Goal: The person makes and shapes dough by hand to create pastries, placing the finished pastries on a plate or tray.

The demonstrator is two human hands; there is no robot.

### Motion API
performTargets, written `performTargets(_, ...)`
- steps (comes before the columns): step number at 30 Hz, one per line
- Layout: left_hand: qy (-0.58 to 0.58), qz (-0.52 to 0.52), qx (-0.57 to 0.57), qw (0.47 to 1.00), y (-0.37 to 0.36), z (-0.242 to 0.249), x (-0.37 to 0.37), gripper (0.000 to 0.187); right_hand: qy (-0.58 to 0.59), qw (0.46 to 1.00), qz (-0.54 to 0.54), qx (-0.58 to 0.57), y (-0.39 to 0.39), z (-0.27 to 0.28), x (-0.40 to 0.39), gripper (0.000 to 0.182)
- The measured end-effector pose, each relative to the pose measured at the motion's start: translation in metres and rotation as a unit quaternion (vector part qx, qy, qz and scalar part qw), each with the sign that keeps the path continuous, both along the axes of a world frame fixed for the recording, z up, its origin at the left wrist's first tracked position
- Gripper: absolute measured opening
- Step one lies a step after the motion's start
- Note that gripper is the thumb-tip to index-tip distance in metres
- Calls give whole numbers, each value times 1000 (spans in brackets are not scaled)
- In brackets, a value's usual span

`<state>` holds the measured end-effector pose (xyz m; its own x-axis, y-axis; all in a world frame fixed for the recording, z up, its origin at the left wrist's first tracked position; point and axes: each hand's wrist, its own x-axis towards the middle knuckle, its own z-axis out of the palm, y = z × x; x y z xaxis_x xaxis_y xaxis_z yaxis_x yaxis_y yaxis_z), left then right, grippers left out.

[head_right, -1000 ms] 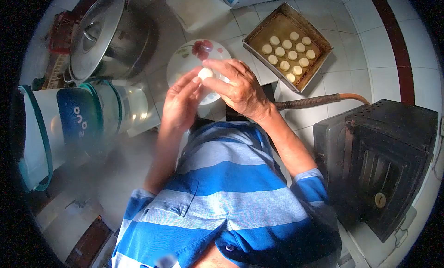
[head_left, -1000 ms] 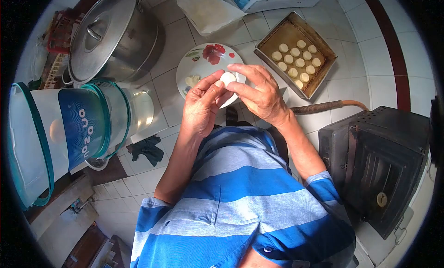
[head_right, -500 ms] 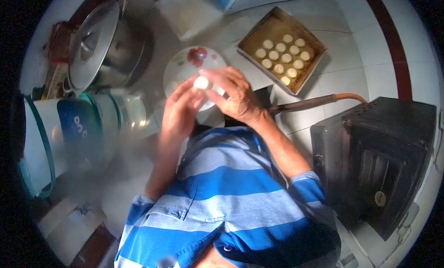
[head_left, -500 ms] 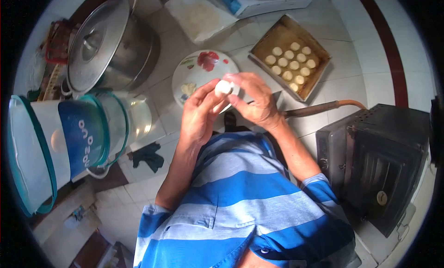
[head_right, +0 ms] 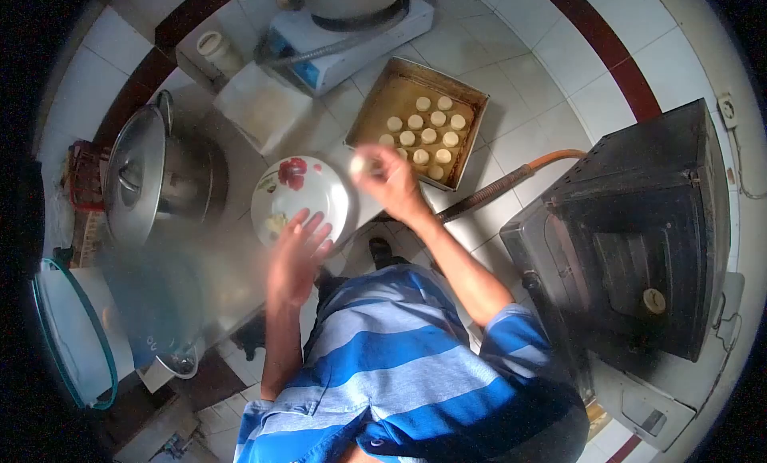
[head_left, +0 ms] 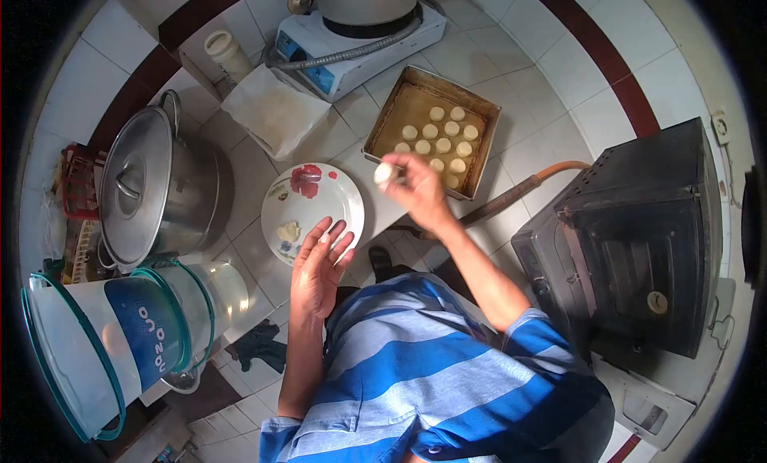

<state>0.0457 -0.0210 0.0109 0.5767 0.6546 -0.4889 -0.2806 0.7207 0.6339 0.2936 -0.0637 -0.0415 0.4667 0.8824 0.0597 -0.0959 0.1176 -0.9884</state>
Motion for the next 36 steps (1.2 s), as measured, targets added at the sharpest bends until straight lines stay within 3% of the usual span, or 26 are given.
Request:
performTargets(1,1,-3,0,1000,0,-5,-5,57,-16,1000,-27,5,4,-8,22,41)
performTargets(4,-6,24,-8,1000,0,-20,-20,51,-232,963,-107,-91,17,-31,87,44)
performTargets(8,20,57,-8,998,-2,-30,-39,46,-280,942,-103,-156,38,-37,129,45)
performTargets(10,19,70,-15,997,0,-36,-48,45,-467,867,-121,-125,49,-42,143,37)
performTargets(14,34,103,-17,994,0,-43,-56,44,-547,823,-66,-135,68,-50,174,33)
performTargets(16,85,118,5,989,2,-44,-59,44,-576,794,-32,-193,76,-72,186,34)
performTargets(18,91,112,32,989,5,-52,-70,42,-581,757,40,-297,85,-50,175,32)
performTargets(20,112,129,51,984,9,-60,-77,41,-617,750,-8,-238,84,-37,159,31)
performTargets(21,200,110,143,963,12,-63,-78,40,-615,754,5,-232,88,-32,145,31)
performTargets(22,283,84,231,927,15,-67,-78,39,-611,777,-19,-152,88,-27,132,30)
performTargets(23,288,89,226,926,20,-72,-76,39,-602,794,-46,-72,83,-20,122,29)
performTargets(24,397,78,323,856,25,-77,-74,38,-523,851,-44,-14,80,-5,92,24)
performTargets(26,552,34,493,672,38,-84,-69,37,-401,916,12,-33,72,15,37,19)
performTargets(27,553,34,492,671,47,-91,-67,37,-410,911,47,10,70,9,9,17)
performTargets(29,589,8,616,523,61,-109,-61,38,-409,904,111,54,65,-5,-29,15)
performTargets(30,602,-16,629,491,67,-112,-63,39,-410,902,117,62,62,-13,-41,15)
performTargets(34,564,-8,649,510,70,-108,-67,33,-382,912,143,41,50,-23,-66,15)
performTargets(36,509,-36,640,574,74,-105,-66,27,-364,919,150,30,45,-25,-74,16)
